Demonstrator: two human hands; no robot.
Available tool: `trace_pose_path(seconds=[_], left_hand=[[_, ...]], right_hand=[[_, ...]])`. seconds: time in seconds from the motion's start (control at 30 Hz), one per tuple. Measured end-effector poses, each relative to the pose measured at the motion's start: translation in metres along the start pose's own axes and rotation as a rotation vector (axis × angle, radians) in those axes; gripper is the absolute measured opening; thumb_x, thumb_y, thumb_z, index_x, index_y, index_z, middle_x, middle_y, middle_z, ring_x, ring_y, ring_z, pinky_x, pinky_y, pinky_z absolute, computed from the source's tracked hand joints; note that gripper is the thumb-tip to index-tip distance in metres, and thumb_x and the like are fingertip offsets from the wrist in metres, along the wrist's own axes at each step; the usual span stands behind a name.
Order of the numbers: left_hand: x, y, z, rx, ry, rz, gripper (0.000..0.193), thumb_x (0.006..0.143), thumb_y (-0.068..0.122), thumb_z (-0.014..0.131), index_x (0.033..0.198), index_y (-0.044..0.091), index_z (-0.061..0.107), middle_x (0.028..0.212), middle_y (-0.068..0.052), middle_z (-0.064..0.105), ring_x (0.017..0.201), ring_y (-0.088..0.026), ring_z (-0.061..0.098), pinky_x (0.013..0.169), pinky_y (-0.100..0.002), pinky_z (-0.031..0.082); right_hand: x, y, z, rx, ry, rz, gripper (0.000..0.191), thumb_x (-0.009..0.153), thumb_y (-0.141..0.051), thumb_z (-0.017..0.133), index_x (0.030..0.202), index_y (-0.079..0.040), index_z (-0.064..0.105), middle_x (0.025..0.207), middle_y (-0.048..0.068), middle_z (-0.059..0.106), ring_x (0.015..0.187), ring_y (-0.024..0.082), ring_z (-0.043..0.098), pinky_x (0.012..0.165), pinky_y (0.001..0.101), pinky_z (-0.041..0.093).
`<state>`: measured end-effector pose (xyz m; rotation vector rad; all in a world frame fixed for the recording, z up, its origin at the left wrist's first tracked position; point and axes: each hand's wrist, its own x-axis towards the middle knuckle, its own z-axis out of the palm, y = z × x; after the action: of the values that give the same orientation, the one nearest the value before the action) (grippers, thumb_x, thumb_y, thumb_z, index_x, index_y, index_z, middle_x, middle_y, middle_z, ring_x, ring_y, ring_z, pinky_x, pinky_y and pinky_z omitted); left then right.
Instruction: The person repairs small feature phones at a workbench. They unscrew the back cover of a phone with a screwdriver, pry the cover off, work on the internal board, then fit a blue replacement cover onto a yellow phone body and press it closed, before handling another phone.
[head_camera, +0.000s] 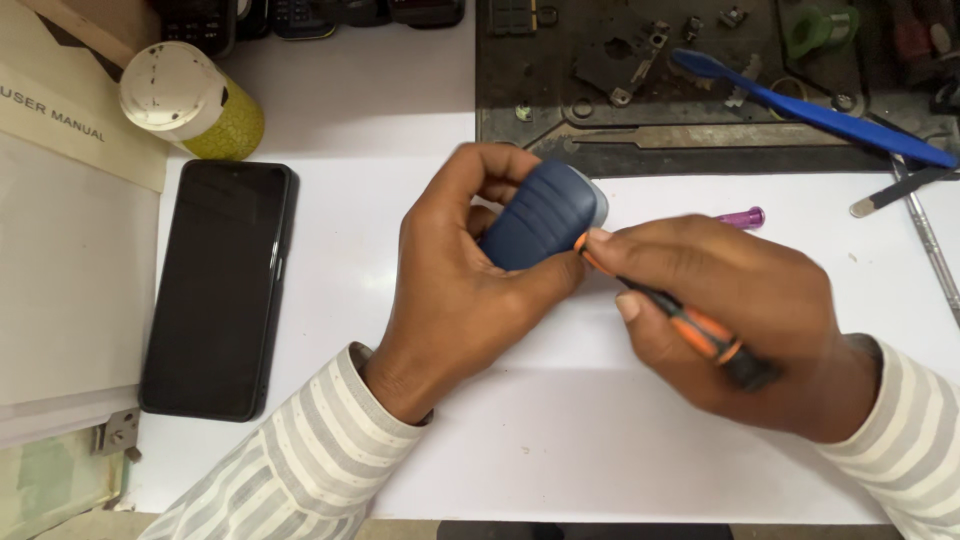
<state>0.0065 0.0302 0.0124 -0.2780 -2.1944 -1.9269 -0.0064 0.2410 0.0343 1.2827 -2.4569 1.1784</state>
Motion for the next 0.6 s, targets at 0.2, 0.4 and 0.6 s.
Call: trace_pose_path(seconds=[0.2,0.4,0.6], left_hand=[[0.002,0.000,-0.001,-0.094,0.022,-0.129,0.042,0.080,0.001,0.070,0.118,0.000,0.053,0.106,-0.007,0.060,0.090,-0.011,0.057,0.077,-0.025,0.053],[0.003,0.001,-0.001,0.076,0.001,-0.120,0.050,0.072,-0.001,0.071,0.118,0.001,0.052,0.106,-0.007,0.062,0.092,-0.013,0.059,0.081,-0.028,0.053],[0.009,0.001,-0.004,-0.017,-0.049,-0.180,0.056,0.069,-0.002,0.072,0.122,0.000,0.051,0.110,-0.008,0.060,0.098,-0.013,0.060,0.085,-0.027,0.056]], right_hand=[[-0.003,0.010,0.002,0.249,-0.041,0.241,0.038,0.093,-0.003,0.061,0.130,0.005,0.065,0.110,0.016,0.076,0.100,0.022,0.076,0.089,0.0330,0.059],[-0.009,0.016,0.003,0.387,0.050,0.373,0.036,0.096,-0.001,0.058,0.131,0.004,0.064,0.109,0.015,0.074,0.101,0.021,0.077,0.092,0.0339,0.064],[-0.010,0.025,-0.001,0.459,0.291,0.367,0.023,0.105,-0.002,0.060,0.126,0.009,0.059,0.106,0.015,0.069,0.089,0.018,0.072,0.087,0.0341,0.063]])
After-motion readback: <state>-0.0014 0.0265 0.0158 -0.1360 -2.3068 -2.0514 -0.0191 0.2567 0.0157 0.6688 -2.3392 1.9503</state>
